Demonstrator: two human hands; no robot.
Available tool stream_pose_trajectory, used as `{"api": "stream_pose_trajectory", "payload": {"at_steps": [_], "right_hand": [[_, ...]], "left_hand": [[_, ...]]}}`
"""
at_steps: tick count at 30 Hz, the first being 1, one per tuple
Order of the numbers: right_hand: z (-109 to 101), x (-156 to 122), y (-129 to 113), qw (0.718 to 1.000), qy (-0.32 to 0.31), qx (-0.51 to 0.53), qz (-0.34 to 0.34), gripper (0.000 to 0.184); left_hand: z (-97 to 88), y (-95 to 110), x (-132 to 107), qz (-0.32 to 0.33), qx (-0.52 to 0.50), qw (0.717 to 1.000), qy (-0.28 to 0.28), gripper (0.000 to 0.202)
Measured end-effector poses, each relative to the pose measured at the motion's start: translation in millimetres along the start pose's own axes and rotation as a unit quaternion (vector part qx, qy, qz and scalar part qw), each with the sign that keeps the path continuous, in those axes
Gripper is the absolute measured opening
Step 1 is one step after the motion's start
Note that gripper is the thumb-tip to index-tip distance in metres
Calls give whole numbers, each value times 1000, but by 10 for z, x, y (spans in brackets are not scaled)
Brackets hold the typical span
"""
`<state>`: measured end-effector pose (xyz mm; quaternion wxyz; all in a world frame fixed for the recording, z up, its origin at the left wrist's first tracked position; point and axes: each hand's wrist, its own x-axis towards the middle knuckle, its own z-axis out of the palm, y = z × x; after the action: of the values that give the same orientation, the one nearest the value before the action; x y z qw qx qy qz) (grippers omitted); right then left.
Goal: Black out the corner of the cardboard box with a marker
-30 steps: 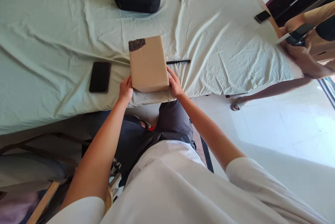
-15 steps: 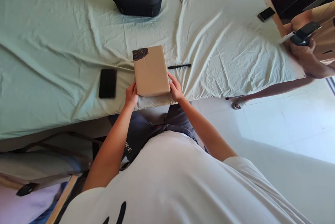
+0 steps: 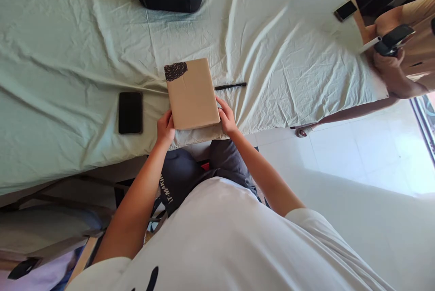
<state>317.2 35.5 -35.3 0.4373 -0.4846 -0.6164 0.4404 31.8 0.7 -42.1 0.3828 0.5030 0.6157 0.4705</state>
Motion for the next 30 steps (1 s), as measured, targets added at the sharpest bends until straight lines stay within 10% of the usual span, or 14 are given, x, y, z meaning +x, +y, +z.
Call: {"api": "stream_pose_trajectory", "payload": {"at_steps": [30], "right_hand": [[90,222,281,998,38,18,-52,88]], "left_hand": [[98,71,85,42,36,998,31,26]]}}
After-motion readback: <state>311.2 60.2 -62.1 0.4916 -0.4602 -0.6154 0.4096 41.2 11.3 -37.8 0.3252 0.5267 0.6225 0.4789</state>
